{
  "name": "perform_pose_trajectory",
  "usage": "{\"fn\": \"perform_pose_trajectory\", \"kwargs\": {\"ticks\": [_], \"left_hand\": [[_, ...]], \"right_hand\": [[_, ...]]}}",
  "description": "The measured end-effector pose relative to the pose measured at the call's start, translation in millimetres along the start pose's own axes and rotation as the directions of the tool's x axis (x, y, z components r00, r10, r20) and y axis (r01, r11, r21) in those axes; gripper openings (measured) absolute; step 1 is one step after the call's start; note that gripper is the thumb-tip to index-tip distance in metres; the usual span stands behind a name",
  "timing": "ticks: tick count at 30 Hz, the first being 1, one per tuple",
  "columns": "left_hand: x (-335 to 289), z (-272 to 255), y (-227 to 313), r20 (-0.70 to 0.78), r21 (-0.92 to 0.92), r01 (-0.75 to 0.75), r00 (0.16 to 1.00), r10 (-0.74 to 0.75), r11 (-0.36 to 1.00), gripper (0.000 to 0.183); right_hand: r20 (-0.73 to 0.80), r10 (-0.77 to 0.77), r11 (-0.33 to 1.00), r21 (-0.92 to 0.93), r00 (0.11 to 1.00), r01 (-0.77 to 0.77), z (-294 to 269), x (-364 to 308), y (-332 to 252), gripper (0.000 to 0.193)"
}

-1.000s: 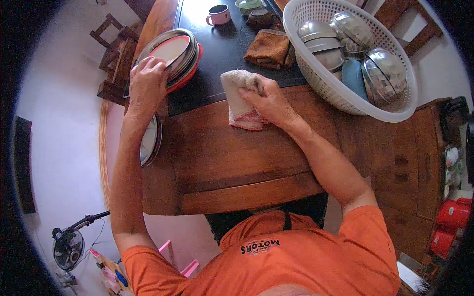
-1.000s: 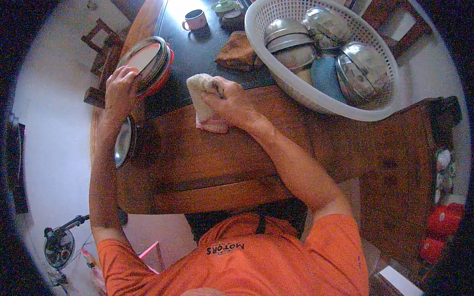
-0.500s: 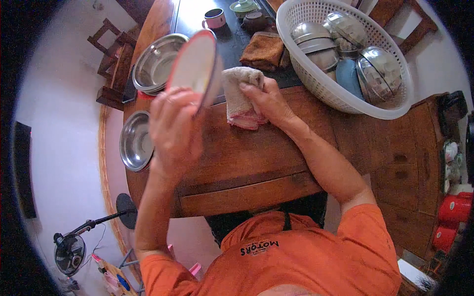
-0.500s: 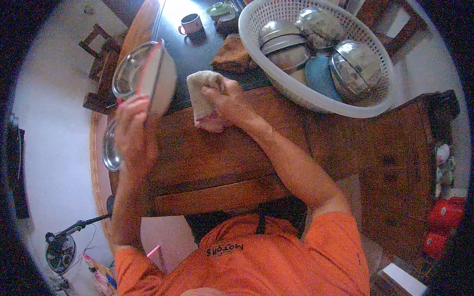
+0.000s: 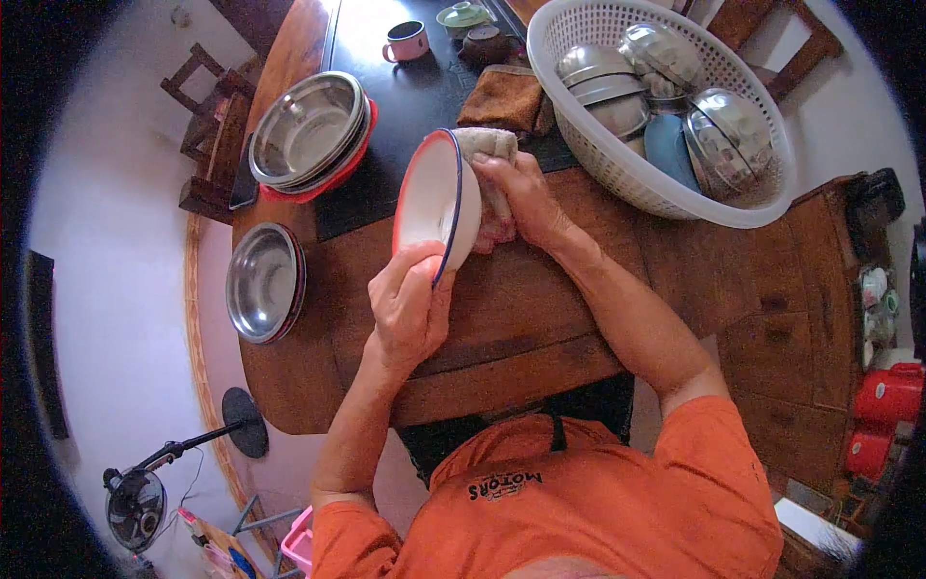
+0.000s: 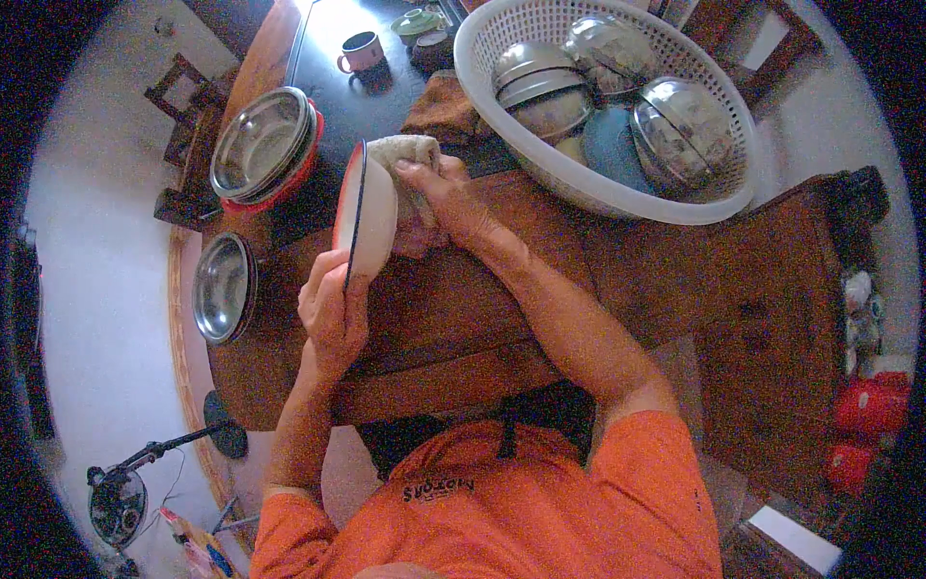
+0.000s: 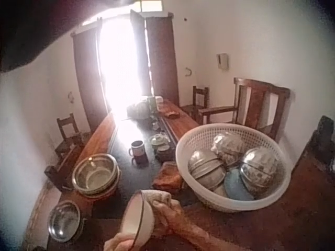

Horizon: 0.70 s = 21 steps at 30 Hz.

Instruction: The person wipes several bowls and metal basins with a cloth, handling them one at a time before stacking them on a table.

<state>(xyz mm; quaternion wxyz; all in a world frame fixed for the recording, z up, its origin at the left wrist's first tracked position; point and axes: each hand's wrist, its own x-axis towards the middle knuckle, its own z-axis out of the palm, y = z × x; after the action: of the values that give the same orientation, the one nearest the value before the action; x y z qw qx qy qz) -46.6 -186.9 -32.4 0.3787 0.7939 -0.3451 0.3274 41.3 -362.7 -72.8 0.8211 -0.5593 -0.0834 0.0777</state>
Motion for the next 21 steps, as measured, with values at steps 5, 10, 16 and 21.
{"fn": "perform_pose_trajectory", "kwargs": {"ticks": [5,10,16,21], "left_hand": [[-9,3,-8,0.041,-0.044,-0.034,0.999,0.036,0.998,0.012],[-11,7,-10,0.068,-0.084,-0.063,0.995,0.069,0.994,0.016],[-12,6,-15,0.068,-0.086,-0.047,0.996,0.053,0.995,0.018],[-10,2,-17,0.03,-0.1,-0.034,0.999,0.037,0.994,0.023]], "right_hand": [[-0.013,0.008,0.993,-0.121,1.0,-0.009,2,1,2,0.027],[0.041,0.005,0.997,-0.077,0.999,-0.001,10,-7,-13,0.031],[0.081,0.048,0.993,-0.112,0.996,-0.039,2,-8,-10,0.031],[-0.039,-0.004,0.972,-0.237,0.999,-0.005,16,-18,-16,0.03]]}}
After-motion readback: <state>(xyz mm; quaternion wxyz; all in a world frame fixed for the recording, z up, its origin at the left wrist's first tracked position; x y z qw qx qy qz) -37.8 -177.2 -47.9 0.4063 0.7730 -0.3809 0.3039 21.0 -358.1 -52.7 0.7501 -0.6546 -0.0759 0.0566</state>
